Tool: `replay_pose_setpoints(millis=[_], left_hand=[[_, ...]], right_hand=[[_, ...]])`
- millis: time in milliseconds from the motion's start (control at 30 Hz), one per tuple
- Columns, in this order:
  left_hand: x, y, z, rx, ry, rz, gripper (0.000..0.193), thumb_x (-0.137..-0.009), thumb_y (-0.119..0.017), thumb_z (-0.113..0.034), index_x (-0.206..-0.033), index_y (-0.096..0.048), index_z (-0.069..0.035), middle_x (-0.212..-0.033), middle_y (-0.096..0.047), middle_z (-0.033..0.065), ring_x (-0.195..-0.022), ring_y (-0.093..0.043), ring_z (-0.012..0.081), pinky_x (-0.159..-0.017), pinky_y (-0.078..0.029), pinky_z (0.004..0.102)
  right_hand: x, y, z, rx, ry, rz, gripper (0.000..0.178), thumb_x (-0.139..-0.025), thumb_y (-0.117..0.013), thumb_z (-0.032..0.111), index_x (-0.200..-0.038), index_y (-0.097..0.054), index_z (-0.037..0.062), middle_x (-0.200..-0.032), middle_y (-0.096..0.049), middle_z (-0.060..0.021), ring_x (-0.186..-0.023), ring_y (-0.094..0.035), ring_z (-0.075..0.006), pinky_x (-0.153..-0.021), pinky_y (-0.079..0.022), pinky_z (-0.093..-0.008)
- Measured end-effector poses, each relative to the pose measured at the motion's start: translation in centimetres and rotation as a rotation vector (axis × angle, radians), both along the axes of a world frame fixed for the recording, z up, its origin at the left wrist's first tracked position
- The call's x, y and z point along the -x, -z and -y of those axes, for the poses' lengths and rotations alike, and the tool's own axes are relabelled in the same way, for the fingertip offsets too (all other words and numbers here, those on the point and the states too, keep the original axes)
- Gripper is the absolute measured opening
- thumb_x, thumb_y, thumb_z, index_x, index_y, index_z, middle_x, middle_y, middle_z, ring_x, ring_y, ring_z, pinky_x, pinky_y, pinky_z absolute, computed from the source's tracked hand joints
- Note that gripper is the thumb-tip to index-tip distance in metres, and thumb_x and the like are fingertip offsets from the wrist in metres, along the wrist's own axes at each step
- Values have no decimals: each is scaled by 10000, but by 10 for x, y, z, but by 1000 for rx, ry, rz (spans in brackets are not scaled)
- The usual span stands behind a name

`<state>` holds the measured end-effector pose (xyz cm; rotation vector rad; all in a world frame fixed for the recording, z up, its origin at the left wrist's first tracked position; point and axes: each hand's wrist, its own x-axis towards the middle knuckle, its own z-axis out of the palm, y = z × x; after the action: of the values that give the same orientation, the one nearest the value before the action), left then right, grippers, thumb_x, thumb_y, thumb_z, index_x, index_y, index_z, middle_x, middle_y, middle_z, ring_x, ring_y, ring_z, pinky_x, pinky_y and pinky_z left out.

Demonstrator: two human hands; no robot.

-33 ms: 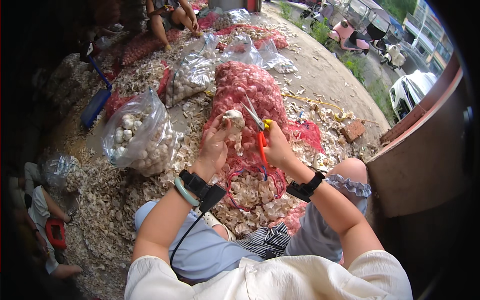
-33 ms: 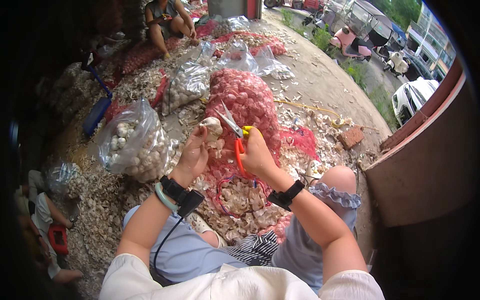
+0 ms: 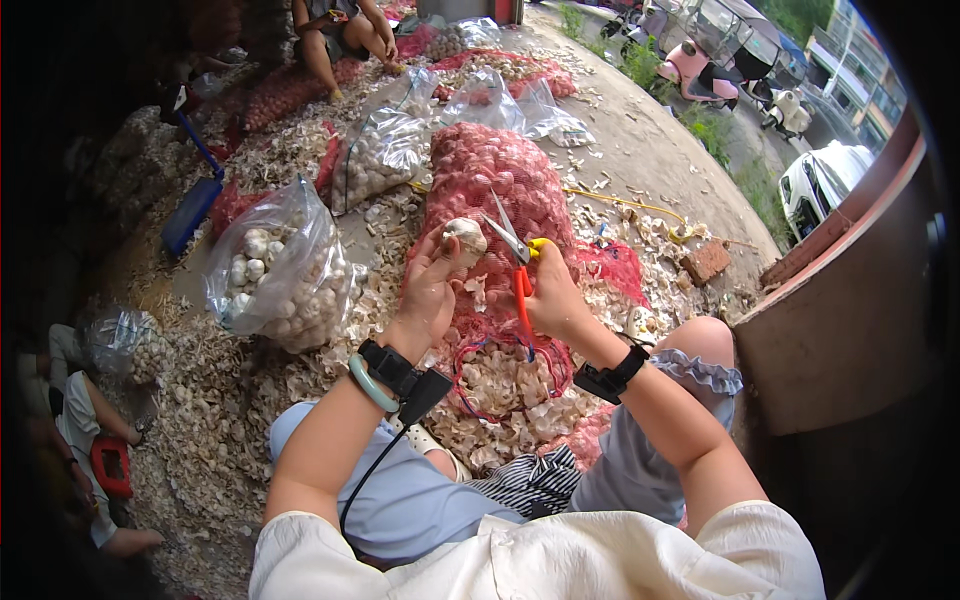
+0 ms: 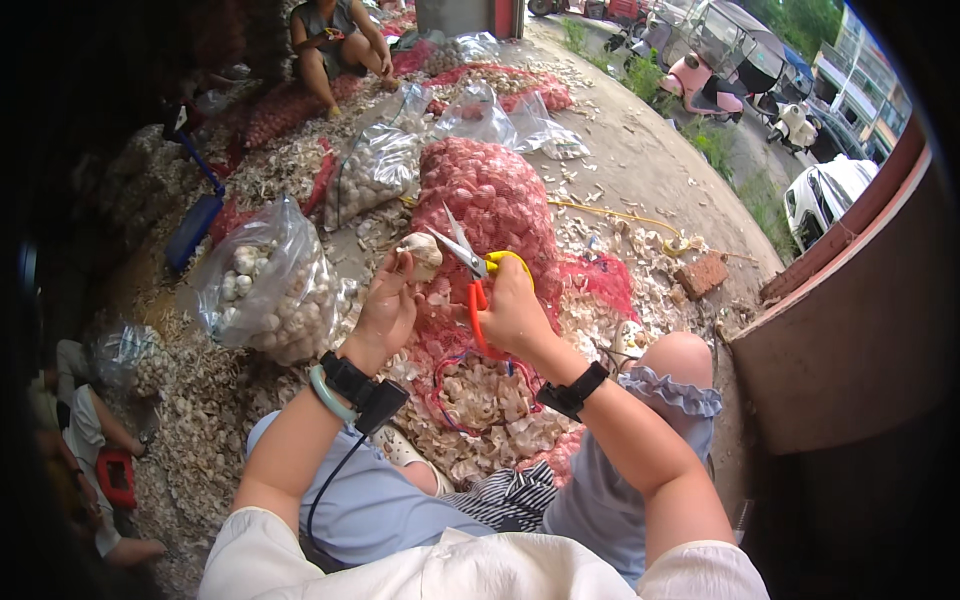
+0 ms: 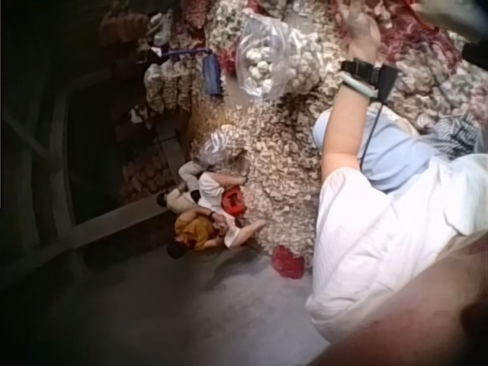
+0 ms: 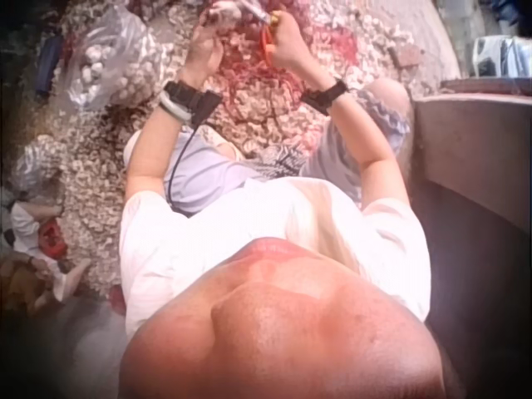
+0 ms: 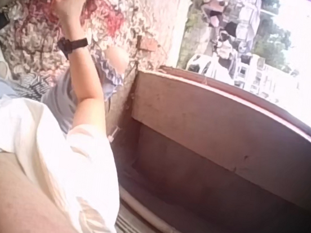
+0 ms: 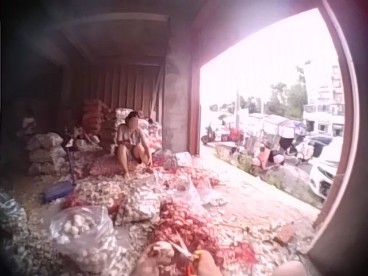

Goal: The person trims garlic bulbs by hand using shears, cutting off the roots and stems and peeling away the outer skin. They place the trimmed garlic into a plastic bag and pick up another bulb from a mesh bag to repeat the process.

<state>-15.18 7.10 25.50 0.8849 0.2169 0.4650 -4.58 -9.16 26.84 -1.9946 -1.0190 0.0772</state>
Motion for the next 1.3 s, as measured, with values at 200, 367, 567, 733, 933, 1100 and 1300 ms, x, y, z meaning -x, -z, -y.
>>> replay_pose_setpoints(millis=[200,367,567,733,933,1100,1300], left_hand=[[-4,-1,-7,41,-32,94,404,-834,-690,-169,-1194,-511,-129,-1044,-624,0,-940,-607,122,-754,-514,248],[-1,-13,-16,-45,-13,114,443,-820,-693,-123,-1221,-512,-77,-1095,-633,52,-999,-615,156,-799,-530,269],[-1,-20,-20,-267,-7,130,472,-817,-685,-70,-1248,-495,-42,-1159,-583,79,-1054,-589,171,-888,-527,295],[-5,-20,-11,-336,5,95,489,-769,-722,-16,-1207,-505,-3,-1100,-623,110,-998,-616,176,-824,-542,280],[-1,-18,-10,-343,-34,31,460,-768,-735,-44,-1168,-510,-5,-1080,-616,87,-950,-621,159,-761,-544,254],[-2,-19,-13,-300,-61,-2,437,-871,-650,-164,-1259,-483,-54,-1059,-614,69,-920,-615,125,-695,-547,248],[2,-22,-15,-294,23,-31,519,-940,-533,-279,-1378,-354,-66,-1119,-581,53,-966,-606,147,-782,-562,302]], right_hand=[[-4,3,10,163,-53,274,755,-673,-758,513,-1091,-438,-28,-1043,-503,-212,-941,-546,-376,-786,-462,-445],[-1,-2,12,310,-22,143,659,-734,-659,593,-998,-525,4,-952,-599,-200,-809,-622,-377,-667,-487,-450],[0,-16,13,281,-146,-205,569,-801,-646,535,-759,-577,-29,-541,-508,-105,-555,-550,-212,-542,-424,-345],[-1,-3,11,325,-186,-403,644,-799,-620,585,-702,-596,-51,-534,-514,-104,-513,-508,-179,-519,-412,-357],[-1,0,8,220,-9,-447,688,-774,-620,625,-847,-593,-58,-716,-592,-147,-613,-558,-238,-606,-451,-378],[3,-6,9,150,14,196,803,-704,-687,595,-1163,-442,-17,-1132,-487,-223,-1017,-529,-380,-854,-444,-441],[1,-5,13,225,69,340,633,-744,-681,522,-1104,-498,33,-1040,-545,-182,-942,-572,-349,-765,-486,-431]])
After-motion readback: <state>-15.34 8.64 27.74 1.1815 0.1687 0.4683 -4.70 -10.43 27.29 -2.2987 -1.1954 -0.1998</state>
